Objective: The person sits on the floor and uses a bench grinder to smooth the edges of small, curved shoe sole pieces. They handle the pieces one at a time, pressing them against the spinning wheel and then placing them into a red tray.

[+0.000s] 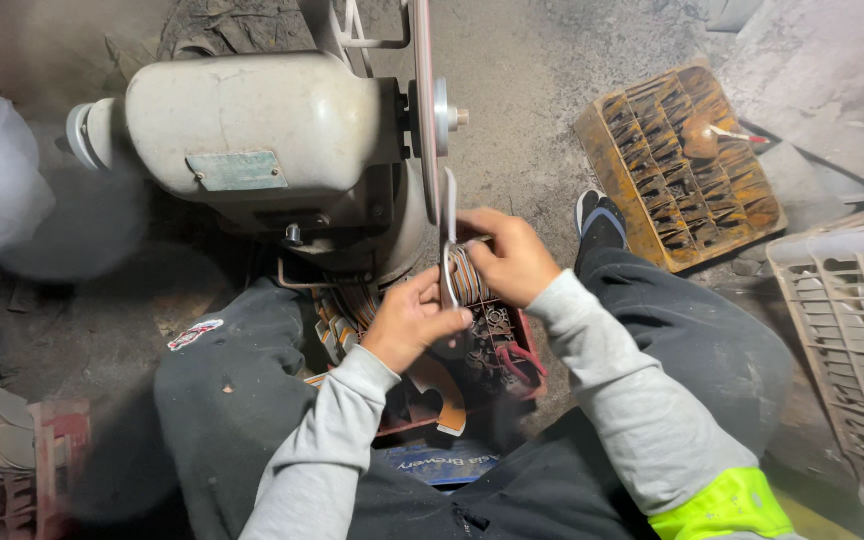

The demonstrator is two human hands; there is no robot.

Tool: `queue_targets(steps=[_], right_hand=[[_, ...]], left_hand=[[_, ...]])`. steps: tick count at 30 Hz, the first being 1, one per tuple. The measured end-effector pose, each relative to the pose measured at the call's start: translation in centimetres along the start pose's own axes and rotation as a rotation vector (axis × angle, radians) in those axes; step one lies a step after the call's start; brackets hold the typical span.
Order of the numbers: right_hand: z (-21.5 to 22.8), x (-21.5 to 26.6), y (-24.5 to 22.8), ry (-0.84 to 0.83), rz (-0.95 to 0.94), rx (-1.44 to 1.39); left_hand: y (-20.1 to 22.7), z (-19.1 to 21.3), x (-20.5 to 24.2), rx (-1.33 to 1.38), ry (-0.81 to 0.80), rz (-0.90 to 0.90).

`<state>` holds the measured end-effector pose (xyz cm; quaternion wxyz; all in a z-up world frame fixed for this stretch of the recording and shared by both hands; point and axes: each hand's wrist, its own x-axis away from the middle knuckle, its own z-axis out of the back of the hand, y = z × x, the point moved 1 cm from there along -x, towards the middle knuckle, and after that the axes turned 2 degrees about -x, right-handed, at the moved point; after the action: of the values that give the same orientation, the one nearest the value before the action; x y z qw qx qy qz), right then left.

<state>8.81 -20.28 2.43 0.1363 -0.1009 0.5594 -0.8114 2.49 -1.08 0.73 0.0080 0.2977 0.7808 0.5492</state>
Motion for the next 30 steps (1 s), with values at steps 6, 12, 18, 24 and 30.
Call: queue_targets(steps=[6, 12, 18, 24, 30], right_hand=[[-1.1, -3.0, -0.4, 0.156, 0.18, 0.28], [-1.7, -3.2, -0.4, 0.182, 0.177, 0.35], [-0.1, 1.1, -1.4, -0.078, 0.166, 0.152], [4.6, 2.8, -1.4, -0.31, -0.224, -0.416], [4.2, 2.3, -2.1, -0.45, -0.082, -0.252]], left_hand=[[1.9, 1.3, -3.2, 0.233, 0.014, 0.073], [2.2, 1.5, -3.0, 0.282, -0.012, 0.098], [1.3, 0.1, 1.8, 0.002, -0.046, 0.158], [3.2, 0.2, 5.4, -1.173, 0.338, -0.305], [5.2, 0.0, 5.5, -1.326, 0.322, -0.259]])
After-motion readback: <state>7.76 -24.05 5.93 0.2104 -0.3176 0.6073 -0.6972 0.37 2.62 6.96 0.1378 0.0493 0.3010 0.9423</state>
